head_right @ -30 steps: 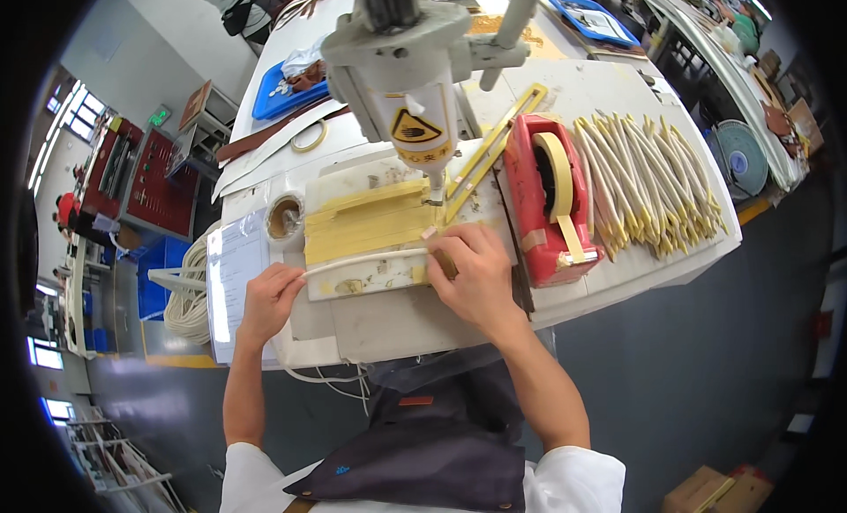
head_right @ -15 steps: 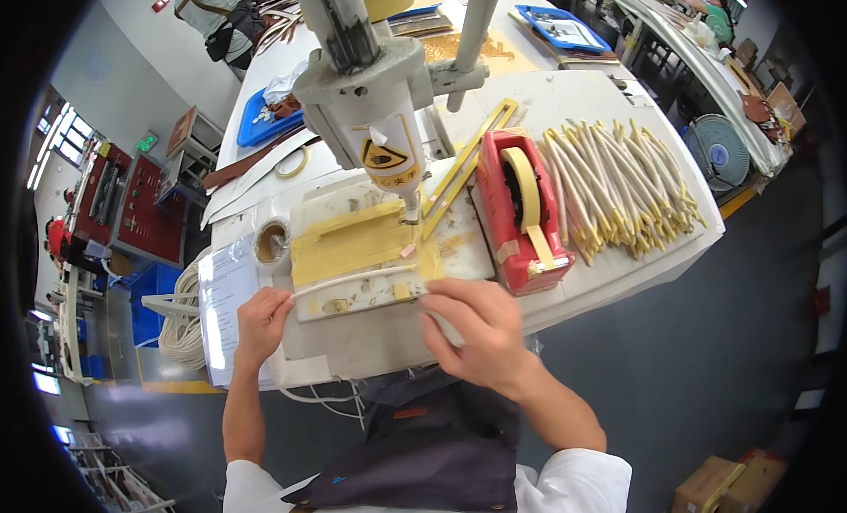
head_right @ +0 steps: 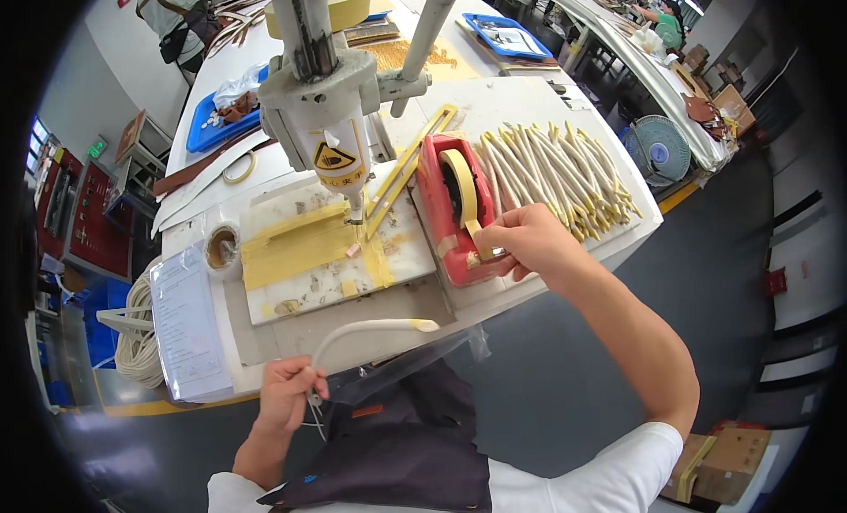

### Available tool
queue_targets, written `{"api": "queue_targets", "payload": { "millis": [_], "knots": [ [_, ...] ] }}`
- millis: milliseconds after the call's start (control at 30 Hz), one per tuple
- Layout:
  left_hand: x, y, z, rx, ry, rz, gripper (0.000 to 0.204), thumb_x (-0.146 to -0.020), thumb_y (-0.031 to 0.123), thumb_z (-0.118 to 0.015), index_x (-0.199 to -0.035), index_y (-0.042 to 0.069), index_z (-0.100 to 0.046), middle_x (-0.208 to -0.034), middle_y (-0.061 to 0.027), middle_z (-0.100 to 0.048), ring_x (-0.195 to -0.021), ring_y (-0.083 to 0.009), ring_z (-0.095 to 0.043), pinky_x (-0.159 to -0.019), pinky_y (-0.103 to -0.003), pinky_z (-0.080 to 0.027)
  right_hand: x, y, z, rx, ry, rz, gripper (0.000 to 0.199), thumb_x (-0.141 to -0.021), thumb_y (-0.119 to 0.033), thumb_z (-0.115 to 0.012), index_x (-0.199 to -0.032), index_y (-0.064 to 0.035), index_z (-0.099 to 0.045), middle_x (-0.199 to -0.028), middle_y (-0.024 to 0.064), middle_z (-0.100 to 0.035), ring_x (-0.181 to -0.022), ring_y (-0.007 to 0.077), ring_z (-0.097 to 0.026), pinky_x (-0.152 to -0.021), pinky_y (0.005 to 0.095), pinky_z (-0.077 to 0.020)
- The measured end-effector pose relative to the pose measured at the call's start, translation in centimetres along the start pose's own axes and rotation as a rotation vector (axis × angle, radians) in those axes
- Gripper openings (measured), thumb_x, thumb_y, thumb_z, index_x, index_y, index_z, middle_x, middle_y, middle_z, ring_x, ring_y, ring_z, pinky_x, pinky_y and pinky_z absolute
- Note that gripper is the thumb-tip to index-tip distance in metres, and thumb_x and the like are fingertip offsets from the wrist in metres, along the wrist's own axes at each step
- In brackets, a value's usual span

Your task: The person inserts a yellow plastic tip into the end of a white cable, then places the cable under a press machine to secure the tip. They repeat this process for multiple cables, stacking the finished units on the table.

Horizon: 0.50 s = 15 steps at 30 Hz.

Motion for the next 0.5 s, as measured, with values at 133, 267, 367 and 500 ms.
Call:
{"api": "queue_targets", "payload": {
  "millis": [133,267,367,500],
  "knots": [
    [0.3,-1.3,-2.5,0.136,-0.126,0.181,0.022,-0.1,0.014,-0.066,-0.095,-0.008,-0.071,-0.074,-0.0112,-0.067,-0.064,-0.0214,-0.065,-0.065,-0.031,-0.053,1.8,0.9,0.0,-0.394,-0.012,0.03,0.032,-0.097,-0.028,-0.07,-0.104,0.0037,-0.069,-0.113,0.0144,-0.071,-0.089,0.0269,-0.077,-0.073,0.033,-0.063],
    [0.0,-1.4,-3.2,0.128,-0.086,0.151,0.025,-0.102,0.018,-0.065,-0.098,-0.006,-0.071,-0.074,-0.0102,-0.067,-0.061,-0.0198,-0.063,-0.063,-0.029,-0.051,3.7,4.6,-1.5,-0.606,0.085,0.266,0.021,-0.099,-0.017,-0.067,-0.094,0.0035,-0.069,-0.144,0.0204,-0.054,-0.107,0.0303,-0.073,-0.089,0.0386,-0.0622],
    [-0.5,-0.8,-3.4,0.087,-0.069,0.13,0.026,-0.103,0.02,-0.064,-0.1,-0.006,-0.071,-0.075,-0.0094,-0.067,-0.06,-0.0172,-0.062,-0.06,-0.028,-0.049,4.2,8.1,-2.6,-0.607,0.134,0.378,0.019,-0.099,-0.01,-0.067,-0.083,0.0014,-0.07,-0.154,0.0205,-0.044,-0.116,0.0261,-0.068,-0.095,0.0377,-0.0573],
    [-1.2,0.0,-4.1,0.037,-0.054,0.11,0.025,-0.103,0.019,-0.064,-0.101,-0.005,-0.071,-0.076,-0.0073,-0.067,-0.058,-0.013,-0.059,-0.056,-0.024,-0.045,2.9,11.3,-3.9,-0.438,0.275,0.453,0.013,-0.098,-0.006,-0.069,-0.09,0.0031,-0.075,-0.147,0.015,-0.051,-0.112,0.016,-0.066,-0.09,0.0295,-0.0546]
  ]
}}
Point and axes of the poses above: each hand's wrist, its own x-axis away from the middle knuckle, its own z-axis out of the back of the hand, y = z × x, the point moved 2 cm from there along -x, towards the middle knuckle
